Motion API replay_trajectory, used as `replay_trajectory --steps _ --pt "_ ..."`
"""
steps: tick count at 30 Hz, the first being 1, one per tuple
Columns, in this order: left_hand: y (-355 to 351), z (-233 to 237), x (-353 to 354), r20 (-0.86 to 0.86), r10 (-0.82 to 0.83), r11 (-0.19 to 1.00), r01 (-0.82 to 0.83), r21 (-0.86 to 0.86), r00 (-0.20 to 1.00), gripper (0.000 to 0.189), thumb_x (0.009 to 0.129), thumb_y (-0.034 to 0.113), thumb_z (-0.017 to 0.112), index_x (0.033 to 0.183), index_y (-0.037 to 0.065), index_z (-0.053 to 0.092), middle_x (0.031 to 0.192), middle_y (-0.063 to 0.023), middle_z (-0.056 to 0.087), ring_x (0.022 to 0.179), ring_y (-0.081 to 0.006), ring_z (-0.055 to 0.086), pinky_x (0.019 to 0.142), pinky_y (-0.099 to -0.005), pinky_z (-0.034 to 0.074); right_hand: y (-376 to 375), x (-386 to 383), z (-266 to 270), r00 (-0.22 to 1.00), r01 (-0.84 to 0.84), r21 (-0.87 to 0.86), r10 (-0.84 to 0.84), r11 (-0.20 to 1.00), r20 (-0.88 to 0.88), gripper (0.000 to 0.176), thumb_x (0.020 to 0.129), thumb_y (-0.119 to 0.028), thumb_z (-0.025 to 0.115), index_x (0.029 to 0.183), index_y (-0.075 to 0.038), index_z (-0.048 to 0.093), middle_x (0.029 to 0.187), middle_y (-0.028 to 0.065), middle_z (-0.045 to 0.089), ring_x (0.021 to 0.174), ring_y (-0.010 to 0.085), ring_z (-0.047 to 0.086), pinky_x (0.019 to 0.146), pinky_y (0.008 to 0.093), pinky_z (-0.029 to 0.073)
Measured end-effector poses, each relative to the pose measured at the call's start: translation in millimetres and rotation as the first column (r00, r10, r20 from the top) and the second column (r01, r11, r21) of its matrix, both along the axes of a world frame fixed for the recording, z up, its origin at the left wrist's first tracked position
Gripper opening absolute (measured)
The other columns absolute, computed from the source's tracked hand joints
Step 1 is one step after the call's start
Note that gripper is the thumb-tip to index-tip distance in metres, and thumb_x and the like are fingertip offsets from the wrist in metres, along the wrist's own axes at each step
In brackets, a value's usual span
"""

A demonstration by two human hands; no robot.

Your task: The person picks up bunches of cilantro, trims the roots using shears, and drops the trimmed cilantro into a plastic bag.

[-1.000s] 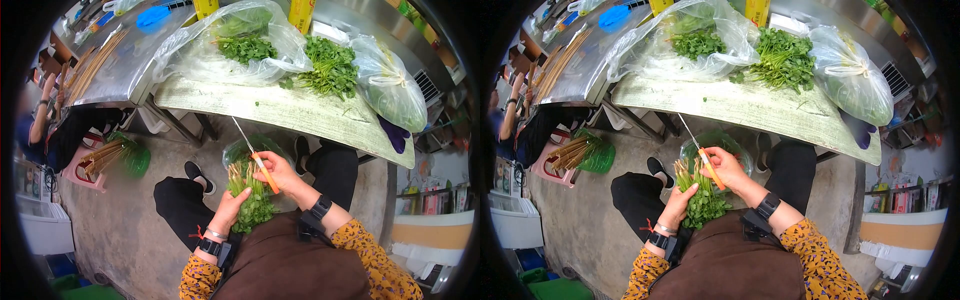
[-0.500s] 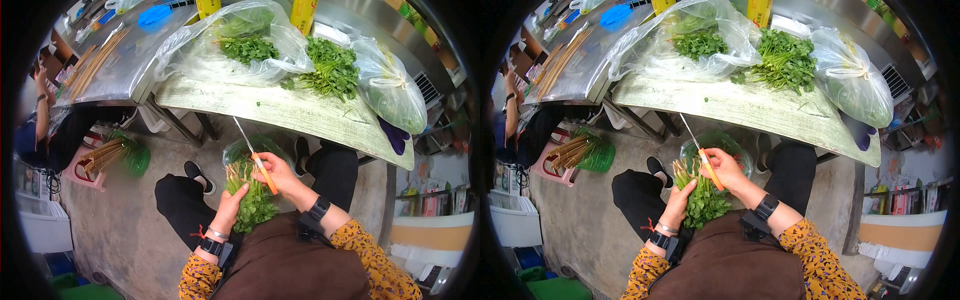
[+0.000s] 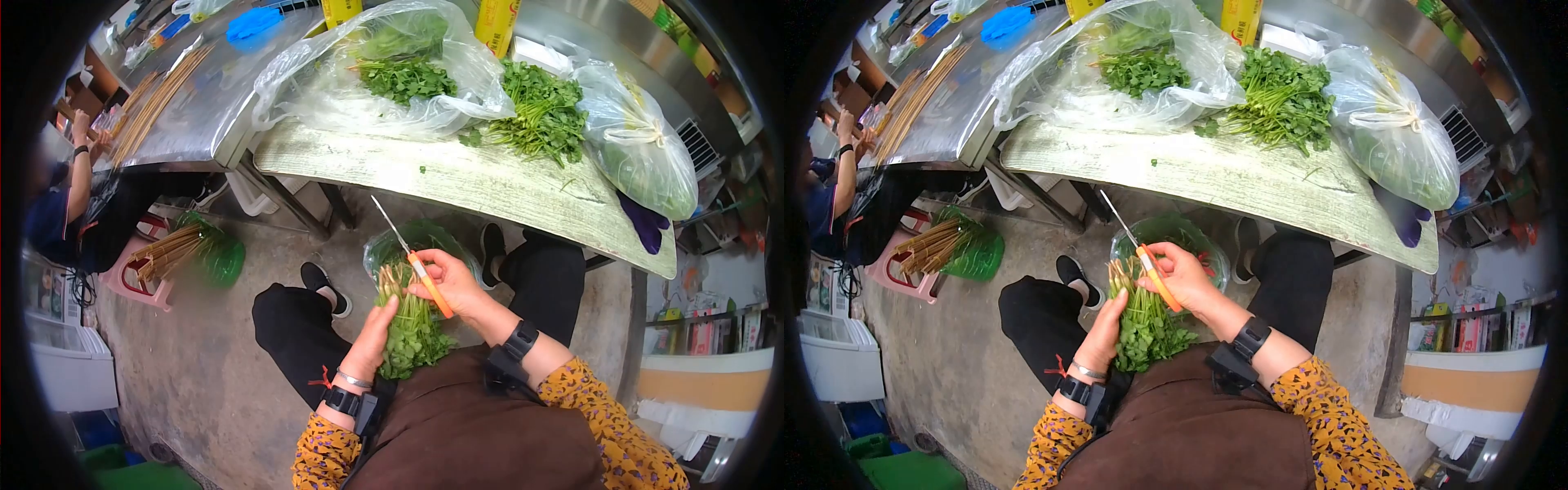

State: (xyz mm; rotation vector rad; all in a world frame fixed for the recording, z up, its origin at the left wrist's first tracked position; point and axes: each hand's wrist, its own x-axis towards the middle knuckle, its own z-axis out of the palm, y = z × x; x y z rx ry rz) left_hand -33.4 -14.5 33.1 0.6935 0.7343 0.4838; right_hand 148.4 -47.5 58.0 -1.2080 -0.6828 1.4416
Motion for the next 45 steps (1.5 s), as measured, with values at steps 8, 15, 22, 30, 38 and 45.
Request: replay_trajectory --steps 8,15,22,30,38,45 --pt "-1 -5 -2 0.018 -0.044 0.999 0.044 0.016 0.999 0.046 0.097 0.030 0.052 0.132 0.001 0.044 0.118 -0.0078 0.059 0.103 -0.0142 0.059 0.088 -0.0291 0.049 2 0 8 0.999 -0.032 -0.045 0.034 0.998 0.035 0.052 0.080 -0.005 0.074 0.126 -0.007 0.049 0.095 0.0040 0.067 0.080 0.0075 0.061 0.066 0.0211 0.048" --pt "-5 -2 4 -0.061 -0.061 0.978 0.072 0.198 0.996 0.043 0.095 0.023 0.057 0.131 0.002 0.045 0.119 -0.0064 0.057 0.107 -0.0127 0.055 0.089 -0.0281 0.047 2 -5 1 0.999 -0.039 -0.024 0.039 0.999 0.017 0.053 0.081 -0.008 0.074 0.127 -0.007 0.048 0.095 0.0029 0.066 0.075 0.0068 0.060 0.060 0.0197 0.047" --pt "0 -1 5 -0.041 -0.139 0.983 0.143 0.112 0.989 0.032 0.090 0.015 0.062 0.117 0.002 0.054 0.095 -0.0080 0.064 0.089 -0.0178 0.065 0.081 -0.0305 0.052 3 -3 0 1.000 -0.018 -0.028 0.018 0.999 -0.003 0.053 0.080 -0.012 0.076 0.125 -0.005 0.050 0.094 0.0060 0.067 0.082 0.0089 0.062 0.068 0.0218 0.050" --pt "13 0 -2 0.115 -0.048 0.999 0.046 0.021 0.992 0.026 0.090 0.017 0.059 0.110 0.002 0.052 0.081 -0.0081 0.057 0.076 -0.0209 0.059 0.083 -0.0395 0.050 -54 66 10 0.956 -0.086 0.029 0.075 0.996 0.285 0.058 0.079 -0.021 0.079 0.125 -0.002 0.051 0.096 0.0046 0.065 0.086 0.0075 0.060 0.077 0.0227 0.048" --pt "34 12 0 -0.057 -0.120 0.986 0.126 0.113 0.991 0.024 0.087 0.019 0.062 0.103 0.003 0.055 0.075 -0.0065 0.056 0.063 -0.0172 0.053 0.061 -0.0302 0.045 -88 83 -4 0.824 -0.363 -0.135 0.385 0.922 0.415 0.060 0.076 -0.022 0.081 0.126 -0.007 0.053 0.108 0.0031 0.063 0.098 0.0116 0.057 0.087 0.0275 0.046" --pt "21 -6 10 -0.181 -0.043 0.984 0.072 0.162 0.983 0.025 0.085 0.019 0.063 0.102 0.001 0.058 0.082 -0.0063 0.059 0.062 -0.0171 0.056 0.058 -0.0272 0.047 -78 80 -12 0.769 -0.388 -0.158 0.413 0.908 0.488 0.061 0.074 -0.033 0.081 0.123 -0.008 0.056 0.097 0.0045 0.064 0.087 0.0124 0.058 0.078 0.0276 0.047"
